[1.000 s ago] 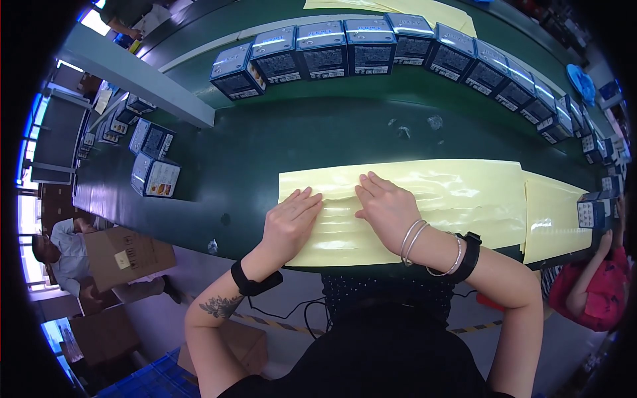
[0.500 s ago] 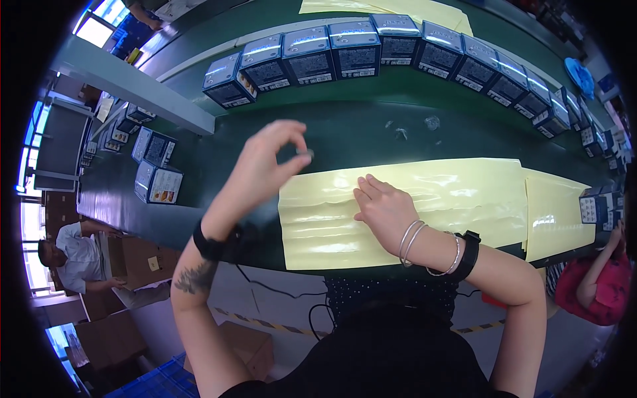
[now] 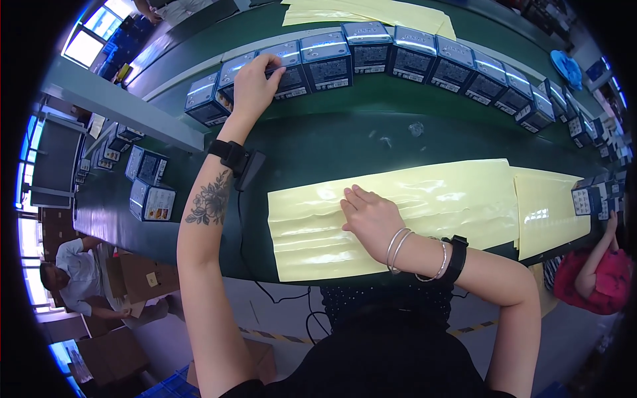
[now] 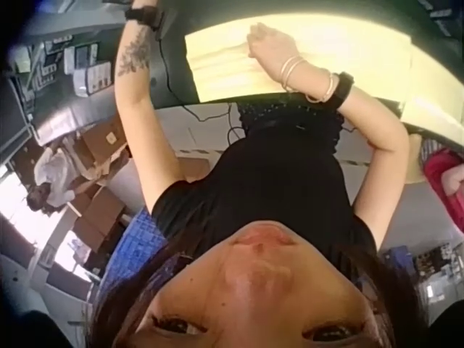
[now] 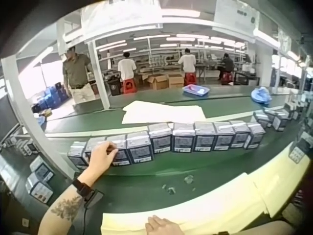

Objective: Packaging small blue boxes by wrapping them in yellow protective sheets on an assembly line.

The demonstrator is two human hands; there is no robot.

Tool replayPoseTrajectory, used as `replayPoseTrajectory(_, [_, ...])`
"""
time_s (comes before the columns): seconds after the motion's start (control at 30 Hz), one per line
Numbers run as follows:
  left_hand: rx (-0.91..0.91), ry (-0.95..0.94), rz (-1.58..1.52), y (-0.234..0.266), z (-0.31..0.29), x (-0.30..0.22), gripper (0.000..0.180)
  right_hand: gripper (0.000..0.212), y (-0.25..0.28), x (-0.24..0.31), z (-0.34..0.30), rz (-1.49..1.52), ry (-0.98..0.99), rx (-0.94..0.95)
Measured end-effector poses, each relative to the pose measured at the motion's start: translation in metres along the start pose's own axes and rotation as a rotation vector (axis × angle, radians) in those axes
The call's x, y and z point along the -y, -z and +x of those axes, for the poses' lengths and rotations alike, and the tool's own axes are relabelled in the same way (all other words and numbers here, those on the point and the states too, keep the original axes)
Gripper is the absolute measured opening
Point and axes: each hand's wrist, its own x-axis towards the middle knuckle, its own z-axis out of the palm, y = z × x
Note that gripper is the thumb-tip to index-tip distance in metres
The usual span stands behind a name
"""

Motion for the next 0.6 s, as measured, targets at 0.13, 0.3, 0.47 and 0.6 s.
replayPoseTrajectory(0.13, [-0.212, -0.02, -0.053, -0.005, -0.005, -0.003, 0.016, 0.043, 0.001, -0.001, -0.002, 0.002, -0.003, 0.008])
replayPoseTrajectory(0.3, [-0.183, -0.183, 0.145, -0.001, -0.007, 0.011, 0.02, 0.042, 0.004, -0.001, -0.002, 0.001, -0.003, 0.022])
replayPoseTrajectory(0.47, [-0.176, -0.216, 0.267, 0.025, -0.032, -0.008, 0.015, 0.04, 0.017, 0.005, 0.003, 0.163, 0.004, 0.045])
replayPoseTrajectory(0.6, [0.261, -0.269, 0.09, 0.04, -0.081, -0.1, 0.015, 0.038, 0.021, -0.008, 0.0, 0.178, -0.083, 0.154])
